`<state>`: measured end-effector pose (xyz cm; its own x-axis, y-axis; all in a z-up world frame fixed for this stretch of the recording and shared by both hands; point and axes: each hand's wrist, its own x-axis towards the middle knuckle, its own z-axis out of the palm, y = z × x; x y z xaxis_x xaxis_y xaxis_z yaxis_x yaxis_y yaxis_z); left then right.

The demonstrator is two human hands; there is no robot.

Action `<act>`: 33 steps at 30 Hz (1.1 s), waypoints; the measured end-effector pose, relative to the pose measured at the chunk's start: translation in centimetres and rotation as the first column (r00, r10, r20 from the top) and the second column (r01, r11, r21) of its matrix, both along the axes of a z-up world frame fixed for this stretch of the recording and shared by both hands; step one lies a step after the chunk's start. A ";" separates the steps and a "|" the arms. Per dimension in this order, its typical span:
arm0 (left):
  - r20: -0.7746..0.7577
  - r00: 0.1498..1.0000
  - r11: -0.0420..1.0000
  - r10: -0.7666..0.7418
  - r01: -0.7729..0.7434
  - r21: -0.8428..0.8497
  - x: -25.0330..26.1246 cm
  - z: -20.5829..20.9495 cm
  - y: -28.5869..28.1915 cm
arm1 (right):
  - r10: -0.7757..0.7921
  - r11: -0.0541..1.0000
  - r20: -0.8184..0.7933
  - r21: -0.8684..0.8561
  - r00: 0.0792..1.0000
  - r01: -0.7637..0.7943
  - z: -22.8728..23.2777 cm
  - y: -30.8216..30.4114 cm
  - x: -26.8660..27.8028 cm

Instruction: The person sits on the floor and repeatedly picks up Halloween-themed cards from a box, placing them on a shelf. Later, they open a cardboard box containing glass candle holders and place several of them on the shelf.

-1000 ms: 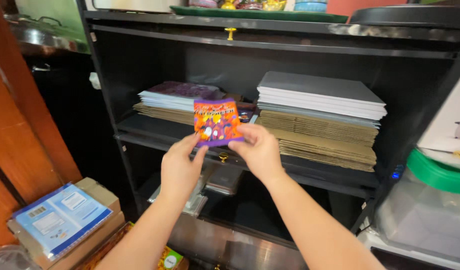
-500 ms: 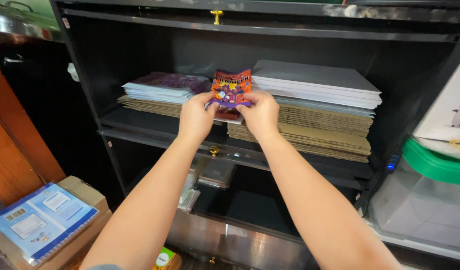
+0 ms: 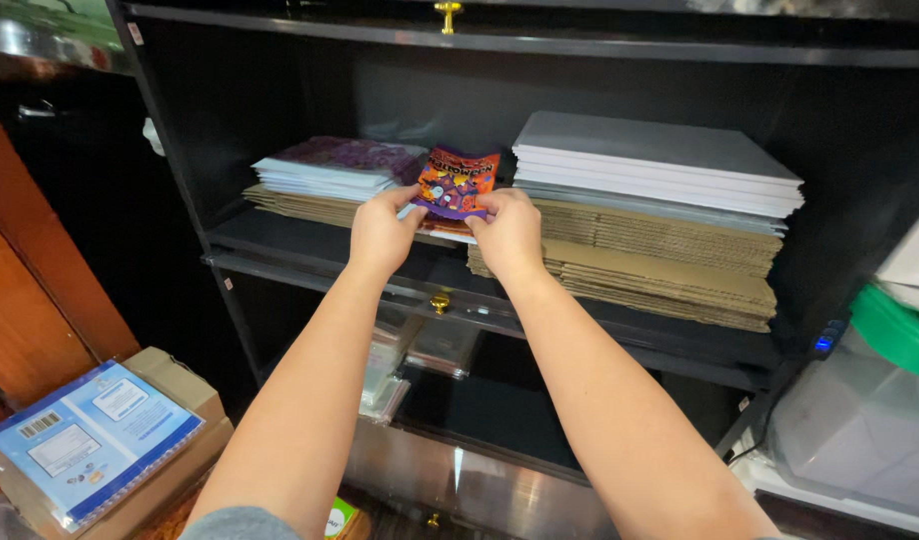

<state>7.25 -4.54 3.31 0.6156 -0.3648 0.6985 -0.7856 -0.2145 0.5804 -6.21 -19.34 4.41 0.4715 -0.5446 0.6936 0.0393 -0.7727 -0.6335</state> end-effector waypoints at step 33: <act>0.068 0.992 0.989 0.108 -0.114 0.095 0.6 -2.2 -0.3 | -0.115 0.981 0.016 -0.158 0.993 0.116 -3.8 -3.0 1.0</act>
<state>7.81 -4.89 1.08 0.6124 -0.3655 0.7010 -0.7878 -0.3563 0.5024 -5.18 -22.32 0.60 0.4065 -0.4786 0.7783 -0.0524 -0.8626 -0.5031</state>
